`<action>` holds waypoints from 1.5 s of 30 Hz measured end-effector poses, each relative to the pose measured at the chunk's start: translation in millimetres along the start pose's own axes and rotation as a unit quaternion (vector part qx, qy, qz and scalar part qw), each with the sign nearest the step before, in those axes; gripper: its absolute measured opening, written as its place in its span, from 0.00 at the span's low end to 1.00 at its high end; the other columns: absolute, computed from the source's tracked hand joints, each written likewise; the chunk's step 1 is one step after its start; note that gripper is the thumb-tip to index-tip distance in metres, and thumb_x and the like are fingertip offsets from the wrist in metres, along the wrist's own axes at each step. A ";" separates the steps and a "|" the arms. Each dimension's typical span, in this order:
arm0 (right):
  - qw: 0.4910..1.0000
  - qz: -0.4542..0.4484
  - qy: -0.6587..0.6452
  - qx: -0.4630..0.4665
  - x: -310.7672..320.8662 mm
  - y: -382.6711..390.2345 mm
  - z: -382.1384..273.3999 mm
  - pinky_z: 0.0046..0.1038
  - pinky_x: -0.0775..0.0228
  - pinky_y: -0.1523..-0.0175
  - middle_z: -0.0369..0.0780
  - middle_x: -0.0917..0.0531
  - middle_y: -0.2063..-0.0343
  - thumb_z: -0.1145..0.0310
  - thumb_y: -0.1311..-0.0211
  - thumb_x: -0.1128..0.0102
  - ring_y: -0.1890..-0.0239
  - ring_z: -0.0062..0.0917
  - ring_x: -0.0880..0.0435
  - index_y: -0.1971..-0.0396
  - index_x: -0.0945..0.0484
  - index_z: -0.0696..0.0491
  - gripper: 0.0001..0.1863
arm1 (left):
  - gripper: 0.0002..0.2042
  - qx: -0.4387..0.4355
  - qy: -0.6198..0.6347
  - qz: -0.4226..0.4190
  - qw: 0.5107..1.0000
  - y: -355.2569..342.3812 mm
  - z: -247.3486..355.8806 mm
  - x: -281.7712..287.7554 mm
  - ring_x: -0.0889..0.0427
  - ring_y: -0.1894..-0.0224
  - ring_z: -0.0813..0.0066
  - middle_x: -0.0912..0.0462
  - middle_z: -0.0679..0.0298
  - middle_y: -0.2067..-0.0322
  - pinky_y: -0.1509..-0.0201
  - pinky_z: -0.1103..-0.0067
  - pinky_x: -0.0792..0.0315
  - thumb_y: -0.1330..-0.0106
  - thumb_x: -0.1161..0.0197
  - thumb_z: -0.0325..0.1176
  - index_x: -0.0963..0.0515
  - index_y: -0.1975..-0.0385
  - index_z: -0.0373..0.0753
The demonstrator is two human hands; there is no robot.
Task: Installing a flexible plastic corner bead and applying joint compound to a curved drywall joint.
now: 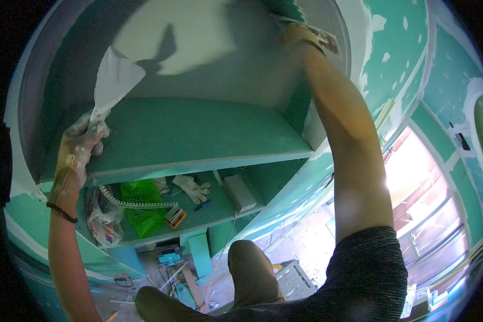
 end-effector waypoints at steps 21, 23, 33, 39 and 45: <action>0.936 0.303 -0.180 0.010 -32.0 -72.6 31.0 0.39 0.24 0.38 0.43 0.15 0.44 0.56 0.27 0.43 0.41 0.38 0.16 0.46 0.16 0.53 0.20 | 0.23 0.003 -0.017 -0.012 1.000 -2.0 4.5 1.8 0.32 0.71 0.85 0.21 0.74 0.68 0.64 0.83 0.35 0.35 0.31 0.43 0.19 0.44 0.38; 0.978 0.101 -0.134 -0.128 -35.4 -73.5 3.3 0.34 0.25 0.37 0.39 0.21 0.37 0.63 0.24 0.52 0.43 0.34 0.17 0.35 0.25 0.43 0.21 | 0.16 0.004 0.012 0.012 1.000 3.3 10.4 -4.8 0.34 0.73 0.87 0.25 0.75 0.72 0.67 0.85 0.37 0.37 0.35 0.33 0.16 0.50 0.39; 0.892 0.087 -0.431 -0.103 60.3 44.8 -128.4 0.40 0.21 0.46 0.48 0.12 0.59 0.53 0.32 0.40 0.56 0.43 0.13 0.44 0.18 0.48 0.22 | 0.23 -0.034 0.049 0.012 0.998 0.0 -2.8 -1.6 0.28 0.67 0.86 0.20 0.73 0.64 0.61 0.82 0.30 0.34 0.29 0.37 0.20 0.41 0.37; 0.793 0.089 -0.600 -0.058 98.2 32.6 -152.0 0.36 0.20 0.47 0.46 0.12 0.59 0.58 0.35 0.35 0.57 0.40 0.12 0.50 0.16 0.51 0.18 | 0.26 -0.009 0.053 0.022 0.998 -0.4 -3.8 -2.2 0.25 0.64 0.84 0.20 0.72 0.63 0.55 0.82 0.27 0.36 0.29 0.33 0.22 0.37 0.37; 0.829 0.340 -0.444 -0.022 165.2 16.4 -158.5 0.35 0.20 0.46 0.44 0.12 0.55 0.59 0.36 0.34 0.56 0.37 0.12 0.46 0.17 0.50 0.20 | 0.26 0.018 -0.040 0.034 0.998 1.9 -5.7 5.6 0.21 0.57 0.80 0.15 0.68 0.54 0.48 0.81 0.27 0.37 0.30 0.30 0.23 0.37 0.37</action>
Point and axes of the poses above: each hand's wrist, its own y-axis away from the middle knuckle, its own x-axis out of the back of the hand, z = x × y, the point moved 4 cm from there along -y, towards the middle knuckle
